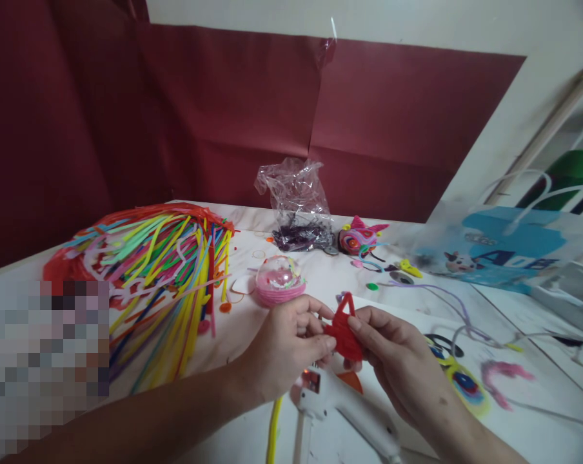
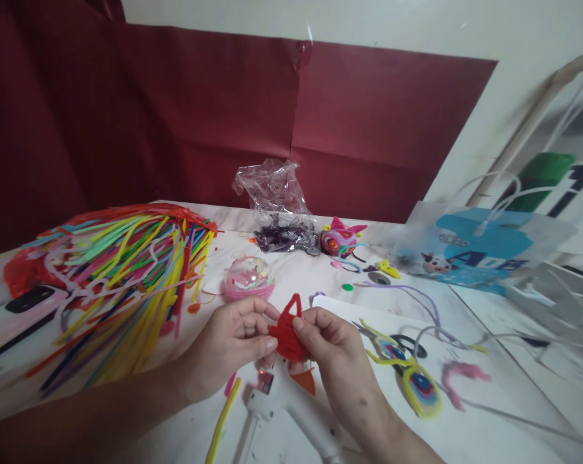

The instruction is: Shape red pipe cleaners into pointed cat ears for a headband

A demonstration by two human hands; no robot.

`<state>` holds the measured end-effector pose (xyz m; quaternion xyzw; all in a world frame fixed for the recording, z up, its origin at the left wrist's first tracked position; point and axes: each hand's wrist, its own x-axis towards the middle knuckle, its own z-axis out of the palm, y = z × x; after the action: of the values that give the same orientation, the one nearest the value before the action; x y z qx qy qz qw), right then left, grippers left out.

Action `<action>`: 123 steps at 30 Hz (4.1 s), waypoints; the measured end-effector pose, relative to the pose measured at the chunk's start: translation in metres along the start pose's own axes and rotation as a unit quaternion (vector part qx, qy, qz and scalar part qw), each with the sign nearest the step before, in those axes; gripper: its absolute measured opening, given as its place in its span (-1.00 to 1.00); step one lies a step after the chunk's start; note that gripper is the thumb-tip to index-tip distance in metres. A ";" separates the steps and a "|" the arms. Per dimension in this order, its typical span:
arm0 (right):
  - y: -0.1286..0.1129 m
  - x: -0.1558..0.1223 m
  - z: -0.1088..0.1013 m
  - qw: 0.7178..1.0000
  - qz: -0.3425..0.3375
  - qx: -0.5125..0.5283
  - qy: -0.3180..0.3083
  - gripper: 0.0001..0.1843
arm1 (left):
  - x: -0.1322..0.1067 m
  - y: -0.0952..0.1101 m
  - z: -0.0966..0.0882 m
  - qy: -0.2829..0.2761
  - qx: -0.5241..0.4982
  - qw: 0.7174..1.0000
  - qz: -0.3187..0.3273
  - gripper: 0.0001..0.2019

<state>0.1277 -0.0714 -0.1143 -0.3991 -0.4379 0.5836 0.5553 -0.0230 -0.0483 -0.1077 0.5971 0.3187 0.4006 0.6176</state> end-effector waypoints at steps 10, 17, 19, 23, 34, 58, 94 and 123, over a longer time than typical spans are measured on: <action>0.001 -0.002 0.002 0.999 -0.012 -0.015 0.026 -0.76 | -0.002 0.000 0.001 -0.003 0.006 1.000 -0.025 -0.86; 0.002 -0.001 0.001 0.999 -0.001 -0.028 0.016 -0.75 | -0.003 0.001 0.001 0.003 -0.002 1.000 -0.021 -0.72; 0.002 -0.001 0.000 0.999 -0.004 -0.030 0.016 -0.75 | -0.003 0.001 0.001 -0.002 0.001 1.000 -0.014 -0.66; 0.001 -0.002 -0.001 0.999 -0.005 -0.039 0.004 -0.74 | -0.002 0.003 0.001 -0.022 0.008 1.000 -0.009 -0.75; -0.011 0.000 -0.003 0.997 -0.040 -0.056 0.040 -0.74 | -0.003 0.002 0.004 -0.045 0.002 0.998 -0.052 -0.78; -0.008 0.001 -0.009 0.996 -0.048 -0.076 -0.011 -0.83 | -0.004 0.006 0.003 0.010 0.028 0.997 -0.074 -0.80; -0.002 0.000 0.000 0.999 -0.043 0.004 -0.024 -0.77 | -0.003 0.007 0.002 0.031 0.043 0.997 -0.061 -0.82; 0.015 0.002 -0.002 0.996 -0.089 -0.005 0.023 -0.82 | -0.001 0.006 0.006 0.112 -0.040 0.993 -0.025 -0.92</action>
<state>0.1252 -0.0695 -0.1294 -0.3744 -0.4614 0.5205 0.6132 -0.0185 -0.0523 -0.1014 0.5151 0.3841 0.4620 0.6113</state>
